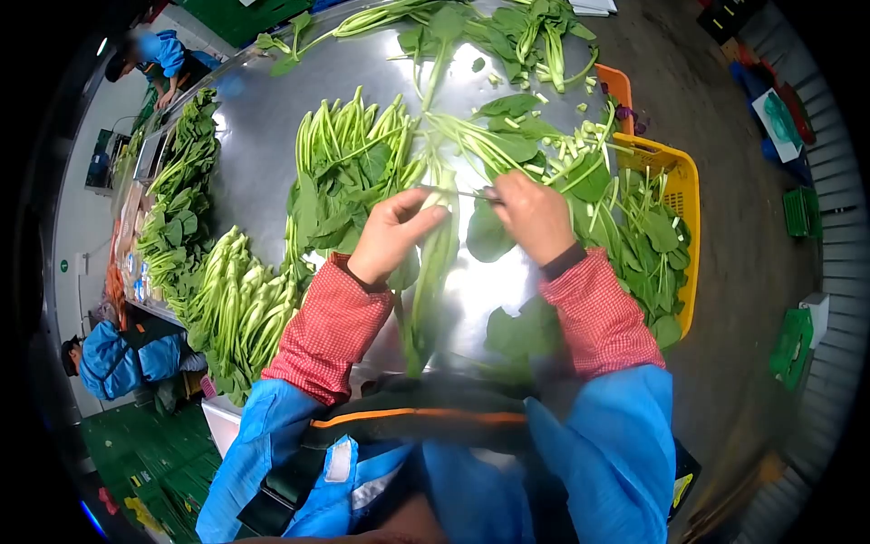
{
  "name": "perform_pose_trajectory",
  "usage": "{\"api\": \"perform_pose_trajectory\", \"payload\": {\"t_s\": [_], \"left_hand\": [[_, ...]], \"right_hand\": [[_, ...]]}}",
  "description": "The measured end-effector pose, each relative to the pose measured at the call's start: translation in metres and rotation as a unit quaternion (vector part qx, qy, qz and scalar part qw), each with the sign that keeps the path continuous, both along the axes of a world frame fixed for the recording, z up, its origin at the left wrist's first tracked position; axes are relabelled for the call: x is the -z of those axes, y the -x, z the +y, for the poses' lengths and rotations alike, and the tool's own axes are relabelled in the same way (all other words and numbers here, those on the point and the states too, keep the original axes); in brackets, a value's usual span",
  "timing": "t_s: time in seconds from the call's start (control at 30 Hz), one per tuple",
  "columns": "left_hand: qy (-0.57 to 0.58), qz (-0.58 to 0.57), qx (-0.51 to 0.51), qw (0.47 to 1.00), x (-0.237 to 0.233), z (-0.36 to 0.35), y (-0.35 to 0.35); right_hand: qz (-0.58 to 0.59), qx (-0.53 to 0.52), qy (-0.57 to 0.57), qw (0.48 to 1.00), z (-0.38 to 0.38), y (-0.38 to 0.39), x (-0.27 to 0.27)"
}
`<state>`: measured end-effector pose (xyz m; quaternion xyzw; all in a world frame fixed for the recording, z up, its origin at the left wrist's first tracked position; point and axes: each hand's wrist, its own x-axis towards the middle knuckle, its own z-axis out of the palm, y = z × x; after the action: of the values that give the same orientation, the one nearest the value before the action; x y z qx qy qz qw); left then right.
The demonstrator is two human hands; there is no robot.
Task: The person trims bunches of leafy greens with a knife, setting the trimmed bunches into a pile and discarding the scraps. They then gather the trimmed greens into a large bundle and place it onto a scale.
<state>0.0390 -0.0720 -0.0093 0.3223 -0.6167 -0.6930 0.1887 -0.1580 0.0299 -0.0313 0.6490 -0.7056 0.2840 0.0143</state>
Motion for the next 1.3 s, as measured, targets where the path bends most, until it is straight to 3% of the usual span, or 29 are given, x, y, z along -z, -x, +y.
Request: {"api": "perform_pose_trajectory", "payload": {"t_s": [0.07, 0.1, 0.2, 0.23, 0.37, 0.47, 0.53, 0.57, 0.6, 0.67, 0.73, 0.77, 0.87, 1.0, 1.03, 1.13, 1.17, 1.27, 1.3], "left_hand": [[-0.083, 0.019, -0.025, 0.996, -0.011, -0.001, -0.005], [-0.058, -0.005, -0.015, 0.998, -0.003, -0.005, -0.009], [-0.11, 0.002, -0.008, 0.994, 0.017, -0.003, -0.008], [-0.115, -0.005, 0.0, 0.993, 0.023, -0.001, -0.005], [-0.119, -0.003, -0.009, 0.993, 0.029, 0.001, -0.002], [0.068, -0.051, -0.028, 0.996, 0.03, 0.0, -0.009], [0.018, -0.1, -0.025, 0.994, 0.023, 0.0, -0.01], [0.007, -0.126, -0.022, 0.992, 0.019, 0.002, -0.009], [-0.004, -0.151, -0.019, 0.988, 0.018, 0.004, -0.007], [0.108, -0.139, -0.02, 0.984, 0.037, 0.006, -0.007], [0.212, -0.181, 0.005, 0.96, 0.04, -0.002, -0.013], [0.184, -0.199, 0.003, 0.963, 0.04, -0.006, -0.016], [0.032, -0.174, -0.023, 0.984, 0.059, -0.015, -0.029], [0.061, -0.029, 0.012, 0.998, 0.066, -0.005, -0.017], [-0.037, -0.008, 0.056, 0.998, 0.061, -0.01, -0.015], [-0.1, -0.05, 0.025, 0.993, 0.062, -0.004, -0.011], [-0.073, 0.018, -0.006, 0.997, 0.06, 0.004, -0.005], [-0.17, 0.032, -0.031, 0.984, 0.073, -0.006, -0.008], [-0.227, 0.08, -0.046, 0.969, 0.075, -0.009, -0.01]], "right_hand": [[-0.057, 0.065, -0.059, 0.994, 0.007, 0.014, 0.033], [-0.128, 0.118, -0.086, 0.981, 0.009, 0.012, 0.031], [-0.338, 0.025, -0.034, 0.94, 0.009, -0.008, 0.021], [-0.46, -0.014, -0.039, 0.887, 0.006, -0.02, 0.009], [-0.512, -0.029, -0.121, 0.85, -0.011, -0.032, 0.016], [-0.566, -0.033, -0.131, 0.813, -0.015, -0.026, 0.033], [-0.588, -0.033, -0.118, 0.8, -0.015, -0.034, 0.039], [-0.506, -0.038, -0.09, 0.857, -0.018, -0.039, 0.042], [-0.493, -0.025, -0.144, 0.858, -0.018, -0.043, 0.034], [-0.455, -0.042, -0.138, 0.879, -0.022, -0.045, 0.04], [-0.496, -0.059, -0.15, 0.853, -0.024, -0.034, 0.047], [-0.536, -0.068, -0.156, 0.827, -0.022, -0.029, 0.047], [-0.74, -0.072, -0.297, 0.599, -0.019, -0.008, 0.031], [-0.794, -0.057, -0.254, 0.549, -0.026, -0.021, 0.043], [-0.784, -0.056, -0.251, 0.565, -0.029, -0.024, 0.043], [-0.751, -0.054, -0.24, 0.612, -0.036, -0.029, 0.046], [-0.726, -0.074, -0.259, 0.633, -0.038, -0.026, 0.051], [-0.516, -0.054, -0.165, 0.839, -0.058, -0.014, 0.055], [-0.395, -0.007, -0.086, 0.915, -0.067, -0.004, 0.061]]}}
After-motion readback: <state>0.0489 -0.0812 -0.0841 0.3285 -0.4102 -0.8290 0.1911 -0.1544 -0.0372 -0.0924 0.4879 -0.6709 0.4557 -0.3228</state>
